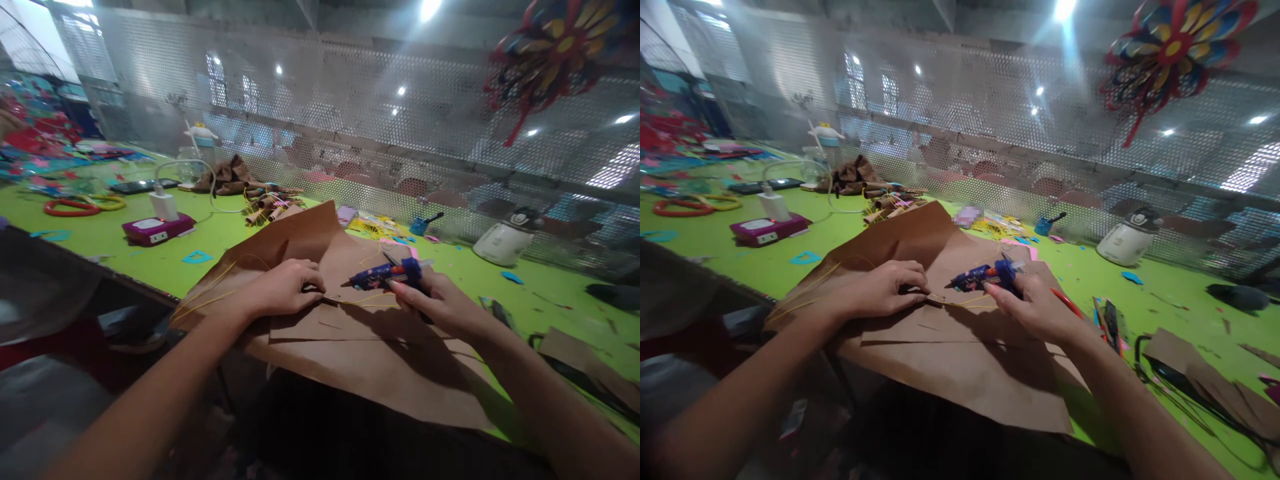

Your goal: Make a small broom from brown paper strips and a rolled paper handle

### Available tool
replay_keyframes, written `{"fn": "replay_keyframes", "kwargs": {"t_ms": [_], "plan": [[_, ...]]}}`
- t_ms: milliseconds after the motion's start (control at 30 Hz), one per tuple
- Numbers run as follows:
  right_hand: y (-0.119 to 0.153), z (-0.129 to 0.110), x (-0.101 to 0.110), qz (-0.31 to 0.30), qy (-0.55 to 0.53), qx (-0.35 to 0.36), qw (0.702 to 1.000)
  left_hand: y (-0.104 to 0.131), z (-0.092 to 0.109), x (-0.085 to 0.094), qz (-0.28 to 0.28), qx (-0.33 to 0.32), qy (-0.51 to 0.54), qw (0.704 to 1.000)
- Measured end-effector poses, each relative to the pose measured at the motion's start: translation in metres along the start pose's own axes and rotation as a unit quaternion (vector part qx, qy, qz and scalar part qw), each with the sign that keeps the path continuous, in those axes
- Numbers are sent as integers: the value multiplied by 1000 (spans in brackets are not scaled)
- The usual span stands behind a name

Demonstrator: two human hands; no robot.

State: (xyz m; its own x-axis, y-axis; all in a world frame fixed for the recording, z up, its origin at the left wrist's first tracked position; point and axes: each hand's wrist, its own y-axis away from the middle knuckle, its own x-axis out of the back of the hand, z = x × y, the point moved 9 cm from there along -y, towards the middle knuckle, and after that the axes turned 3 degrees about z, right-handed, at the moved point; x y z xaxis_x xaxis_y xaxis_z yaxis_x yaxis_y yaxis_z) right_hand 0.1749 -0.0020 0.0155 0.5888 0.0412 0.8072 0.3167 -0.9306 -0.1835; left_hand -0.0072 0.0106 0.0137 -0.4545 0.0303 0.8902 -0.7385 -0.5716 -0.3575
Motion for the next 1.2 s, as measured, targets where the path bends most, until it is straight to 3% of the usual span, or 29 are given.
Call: {"fn": "replay_keyframes", "kwargs": {"t_ms": [333,600,1200], "plan": [[2,3,-7,-22,-51,-30,998,1,1,1,-6,5,28,1000],[1,-1,-4,-10,-39,-16,999,0,-11,-5,-4,28,44,999],[1,3,-6,-17,-40,-18,999,-1,-11,-2,11,38,60,997]]}}
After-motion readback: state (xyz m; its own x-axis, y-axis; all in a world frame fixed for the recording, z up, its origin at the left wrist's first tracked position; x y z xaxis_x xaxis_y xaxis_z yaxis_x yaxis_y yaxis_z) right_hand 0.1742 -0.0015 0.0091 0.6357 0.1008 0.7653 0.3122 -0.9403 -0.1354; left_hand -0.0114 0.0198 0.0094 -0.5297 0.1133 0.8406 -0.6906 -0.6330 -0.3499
